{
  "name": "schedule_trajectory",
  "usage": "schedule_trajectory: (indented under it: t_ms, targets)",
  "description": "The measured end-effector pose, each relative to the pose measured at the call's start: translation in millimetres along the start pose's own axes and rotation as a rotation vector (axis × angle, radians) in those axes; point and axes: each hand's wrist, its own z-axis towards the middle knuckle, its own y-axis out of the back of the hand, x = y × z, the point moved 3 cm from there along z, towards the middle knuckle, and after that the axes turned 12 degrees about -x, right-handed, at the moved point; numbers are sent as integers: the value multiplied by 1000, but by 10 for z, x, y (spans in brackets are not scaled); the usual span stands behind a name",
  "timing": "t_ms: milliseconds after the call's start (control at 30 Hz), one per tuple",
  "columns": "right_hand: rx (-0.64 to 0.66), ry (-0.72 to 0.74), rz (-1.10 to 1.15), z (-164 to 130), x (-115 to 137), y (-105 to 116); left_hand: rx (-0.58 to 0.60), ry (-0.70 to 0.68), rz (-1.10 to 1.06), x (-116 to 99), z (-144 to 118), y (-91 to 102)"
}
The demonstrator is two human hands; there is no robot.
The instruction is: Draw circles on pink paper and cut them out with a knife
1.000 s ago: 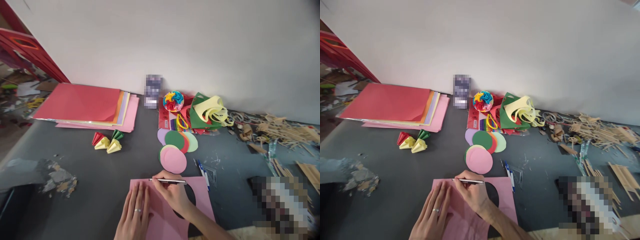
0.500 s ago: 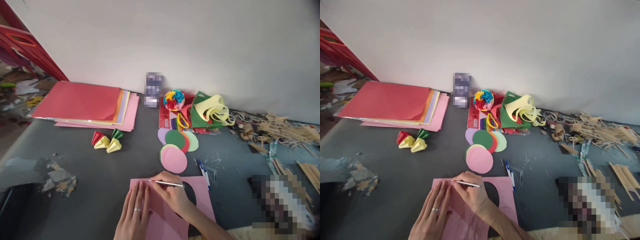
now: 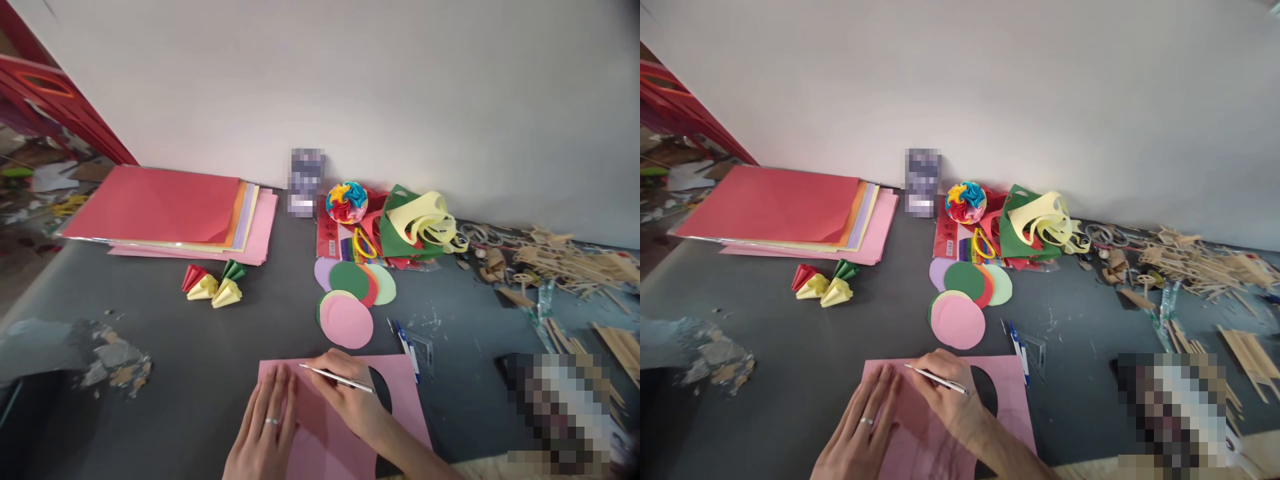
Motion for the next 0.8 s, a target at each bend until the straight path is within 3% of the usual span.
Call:
schedule_trajectory:
  t_ms: [467, 667, 800]
  targets:
    - [-52, 25, -18, -108, -56, 57, -50, -27, 25, -1, 110, 38]
    - [71, 139, -54, -72, 17, 155, -48, -19, 24, 1, 118, 37]
    - [16, 154, -68, -58, 84, 193, -29, 5, -3, -5, 41, -11]
